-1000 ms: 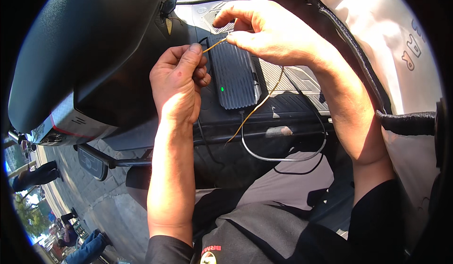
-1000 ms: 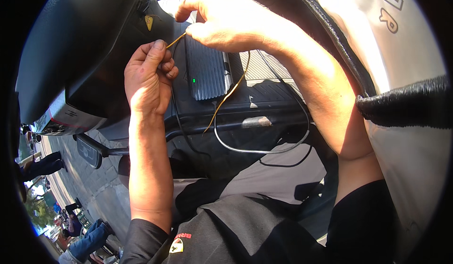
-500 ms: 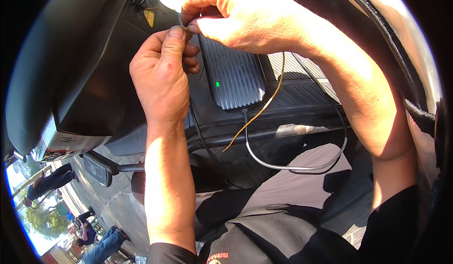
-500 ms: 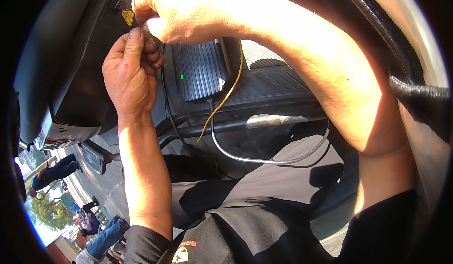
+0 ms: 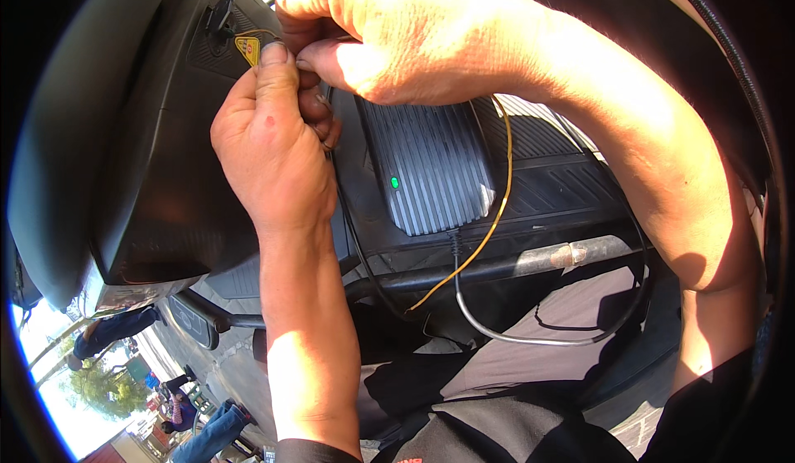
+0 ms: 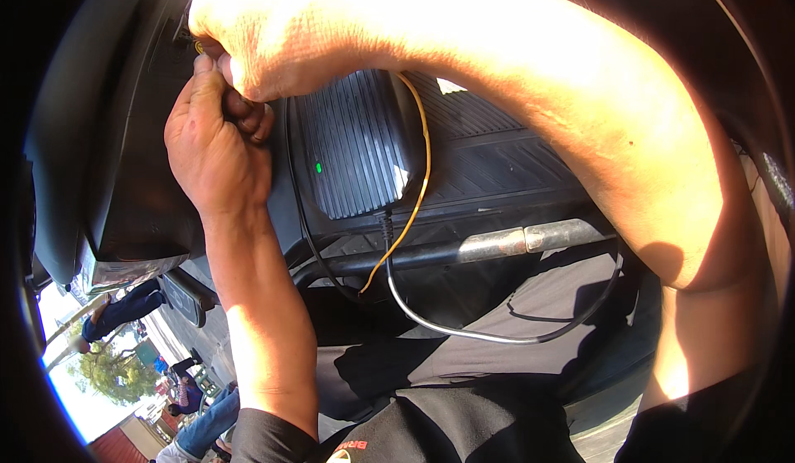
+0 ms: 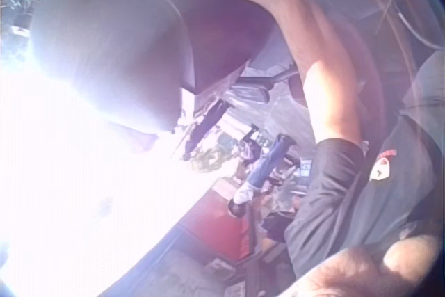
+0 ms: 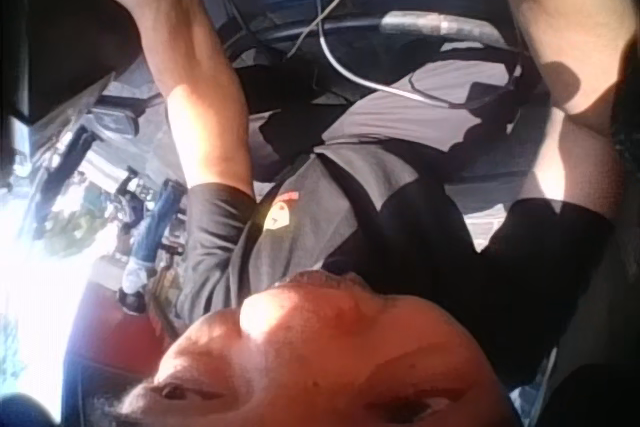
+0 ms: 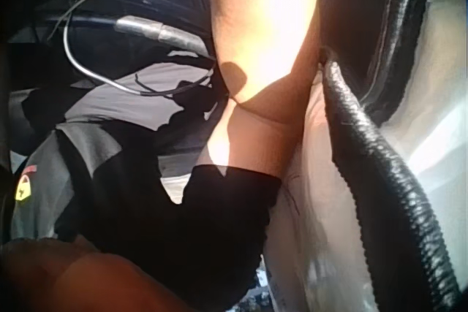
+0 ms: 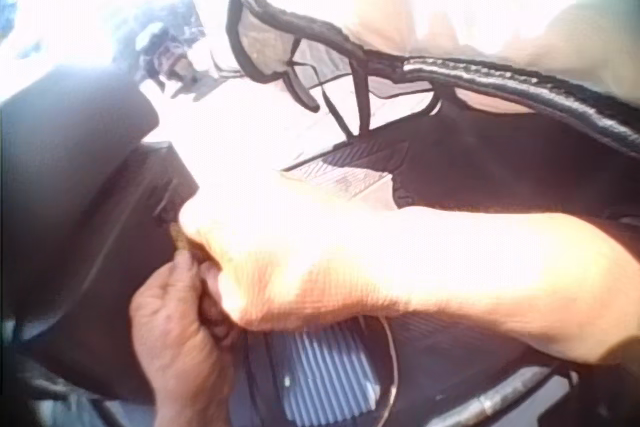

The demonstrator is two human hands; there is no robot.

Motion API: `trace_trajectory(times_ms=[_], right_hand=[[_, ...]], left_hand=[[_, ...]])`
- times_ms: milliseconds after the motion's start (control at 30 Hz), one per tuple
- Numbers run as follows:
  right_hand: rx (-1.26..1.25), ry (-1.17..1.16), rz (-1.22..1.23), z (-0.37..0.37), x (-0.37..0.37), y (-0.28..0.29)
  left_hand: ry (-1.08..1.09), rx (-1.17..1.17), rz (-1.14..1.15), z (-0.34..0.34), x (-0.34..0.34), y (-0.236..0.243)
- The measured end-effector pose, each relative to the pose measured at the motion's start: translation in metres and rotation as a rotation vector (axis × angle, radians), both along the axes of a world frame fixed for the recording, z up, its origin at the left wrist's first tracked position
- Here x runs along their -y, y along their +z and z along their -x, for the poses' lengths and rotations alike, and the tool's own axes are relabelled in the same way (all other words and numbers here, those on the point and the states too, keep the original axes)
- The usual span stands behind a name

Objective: The person retrieves a yellow wire and a small black connector from a cluttered workbench, then walks to a scooter. They connect the wire to a black box mounted under the seat and tuck the wire into the scooter's bodywork.

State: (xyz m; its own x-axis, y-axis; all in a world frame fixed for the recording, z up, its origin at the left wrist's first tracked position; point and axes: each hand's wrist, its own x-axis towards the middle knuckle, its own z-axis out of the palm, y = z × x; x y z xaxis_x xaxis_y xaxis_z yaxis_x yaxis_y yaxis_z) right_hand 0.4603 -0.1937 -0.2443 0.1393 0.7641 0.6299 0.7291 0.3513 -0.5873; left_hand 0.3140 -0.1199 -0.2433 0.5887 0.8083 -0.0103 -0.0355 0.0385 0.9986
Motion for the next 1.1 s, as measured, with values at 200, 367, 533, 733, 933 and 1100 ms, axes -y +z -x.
trace_trajectory(times_ms=[200,367,533,733,933,1100], right_hand=[[0.028,-0.041,0.003,-0.008,-0.007,-0.001],[0.112,-0.102,0.07,-0.02,-0.03,0.003],[0.368,-0.247,0.19,-0.027,-0.076,0.004],[0.52,-0.282,0.271,-0.028,-0.098,0.001],[0.458,-0.285,0.329,-0.025,-0.109,0.002],[0.381,-0.245,0.278,-0.026,-0.112,0.004]], left_hand=[[0.044,-0.014,0.004,-0.009,0.0,-0.001],[0.121,-0.059,-0.031,-0.013,0.005,-0.005],[0.053,-0.05,-0.007,-0.01,0.007,-0.014],[0.018,-0.05,-0.064,-0.015,0.01,-0.018],[0.033,-0.115,-0.022,-0.015,0.008,-0.016],[0.015,-0.1,-0.018,-0.014,0.006,-0.017]])
